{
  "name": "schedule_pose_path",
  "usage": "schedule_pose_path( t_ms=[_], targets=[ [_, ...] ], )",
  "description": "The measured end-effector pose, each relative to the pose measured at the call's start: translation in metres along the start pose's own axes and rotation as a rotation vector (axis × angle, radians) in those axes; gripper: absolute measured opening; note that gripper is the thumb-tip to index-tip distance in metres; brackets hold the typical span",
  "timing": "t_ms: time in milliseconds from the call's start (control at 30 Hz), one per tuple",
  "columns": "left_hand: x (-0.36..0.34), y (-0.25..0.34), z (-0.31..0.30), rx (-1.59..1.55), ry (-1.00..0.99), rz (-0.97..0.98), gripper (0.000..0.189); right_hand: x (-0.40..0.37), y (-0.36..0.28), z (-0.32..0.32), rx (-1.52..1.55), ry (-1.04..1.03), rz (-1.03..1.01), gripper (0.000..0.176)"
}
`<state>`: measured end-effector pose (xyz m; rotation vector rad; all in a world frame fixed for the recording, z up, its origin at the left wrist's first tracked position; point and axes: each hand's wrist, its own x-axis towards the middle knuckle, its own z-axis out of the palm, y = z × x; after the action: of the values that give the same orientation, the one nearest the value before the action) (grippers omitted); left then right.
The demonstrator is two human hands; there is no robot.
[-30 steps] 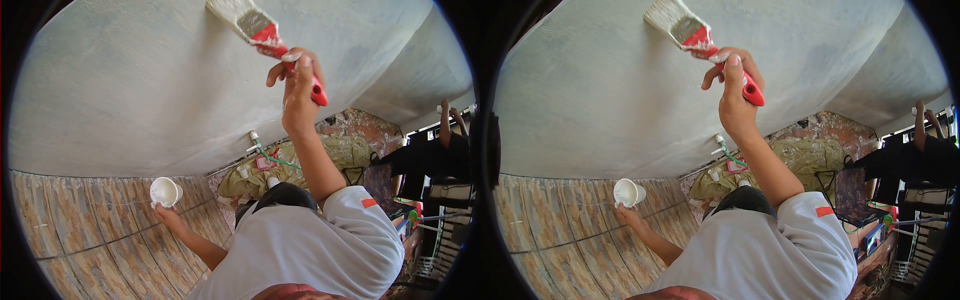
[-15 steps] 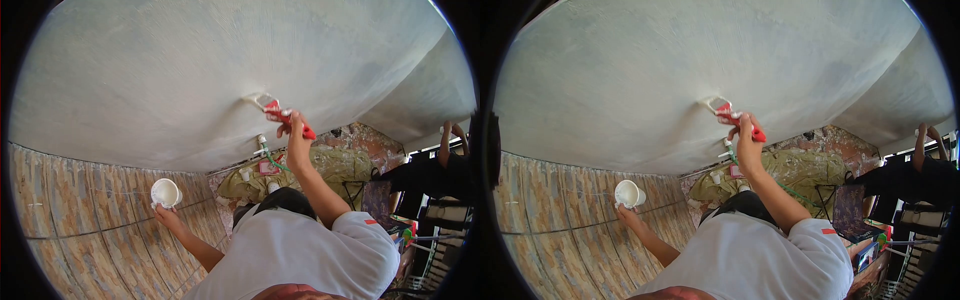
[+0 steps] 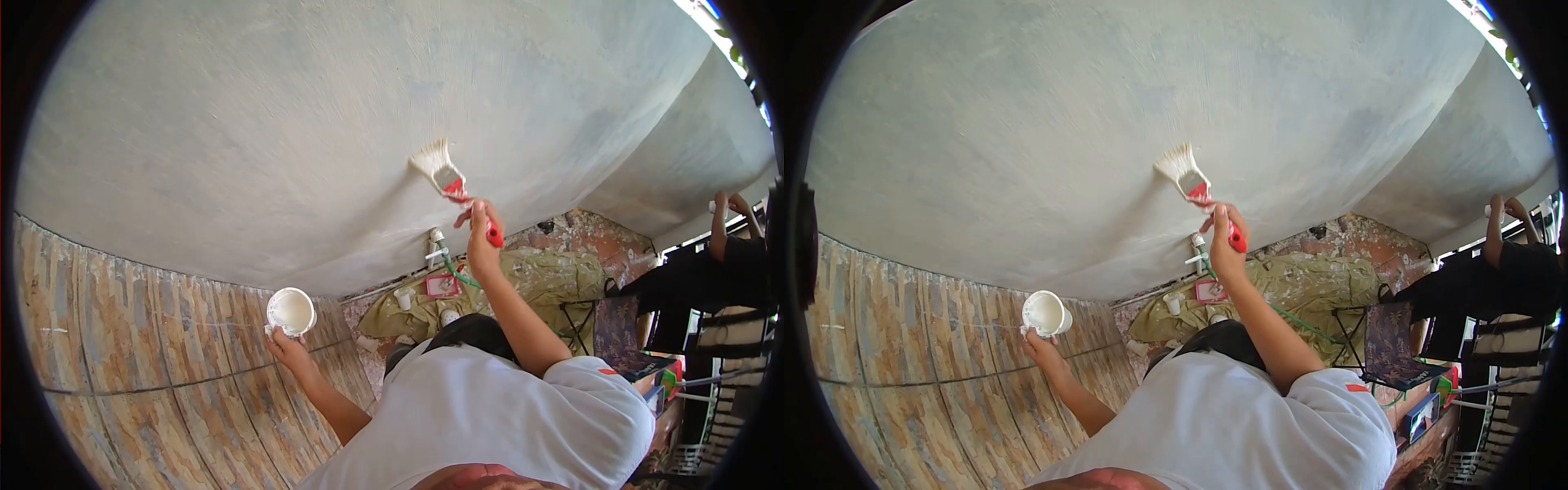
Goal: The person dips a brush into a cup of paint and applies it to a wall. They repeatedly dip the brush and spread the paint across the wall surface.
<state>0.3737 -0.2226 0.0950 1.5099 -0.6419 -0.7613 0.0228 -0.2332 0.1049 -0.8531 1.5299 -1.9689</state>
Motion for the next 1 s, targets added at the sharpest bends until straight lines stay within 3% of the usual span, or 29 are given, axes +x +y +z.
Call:
schedule_pose_path(
  t_ms=[67,200,267,333,400,500,700,867,967,1000],
  targets=[
    [0.013,-0.003,-0.007,0.030,-0.018,-0.011,0.026,-0.020,0.024,0.000,0.009,0.059,0.134,0.032],
    [0.028,0.008,-0.017,-0.001,-0.074,0.026,0.023,-0.020,-0.012,0.018,0.248,0.240,0.294,0.029],
    [0.034,0.016,-0.025,0.007,-0.081,0.019,0.025,-0.002,-0.061,0.024,0.333,0.192,0.140,0.027],
    [0.038,0.020,-0.031,0.027,-0.088,0.006,0.027,0.011,-0.141,0.047,0.581,0.163,-0.196,0.025],
    [0.042,0.023,-0.033,0.009,-0.051,-0.001,0.029,0.032,-0.178,0.056,0.639,0.042,-0.471,0.025],
    [0.051,0.016,-0.043,-0.003,-0.085,0.012,0.029,0.050,-0.186,0.074,0.550,0.058,-0.443,0.026],
    [0.072,-0.006,-0.071,0.012,-0.237,-0.018,0.030,0.001,-0.068,0.079,0.276,0.250,-0.117,0.034],
    [0.078,-0.012,-0.082,0.007,-0.193,-0.074,0.030,-0.049,0.056,0.049,0.153,0.345,0.113,0.035],
    [0.091,-0.018,-0.088,0.002,-0.220,-0.082,0.031,-0.049,0.066,0.045,0.119,0.412,0.269,0.031],
    [0.093,-0.017,-0.090,0.009,-0.253,-0.073,0.032,-0.042,0.042,0.051,0.144,0.436,0.340,0.029]
  ],
)
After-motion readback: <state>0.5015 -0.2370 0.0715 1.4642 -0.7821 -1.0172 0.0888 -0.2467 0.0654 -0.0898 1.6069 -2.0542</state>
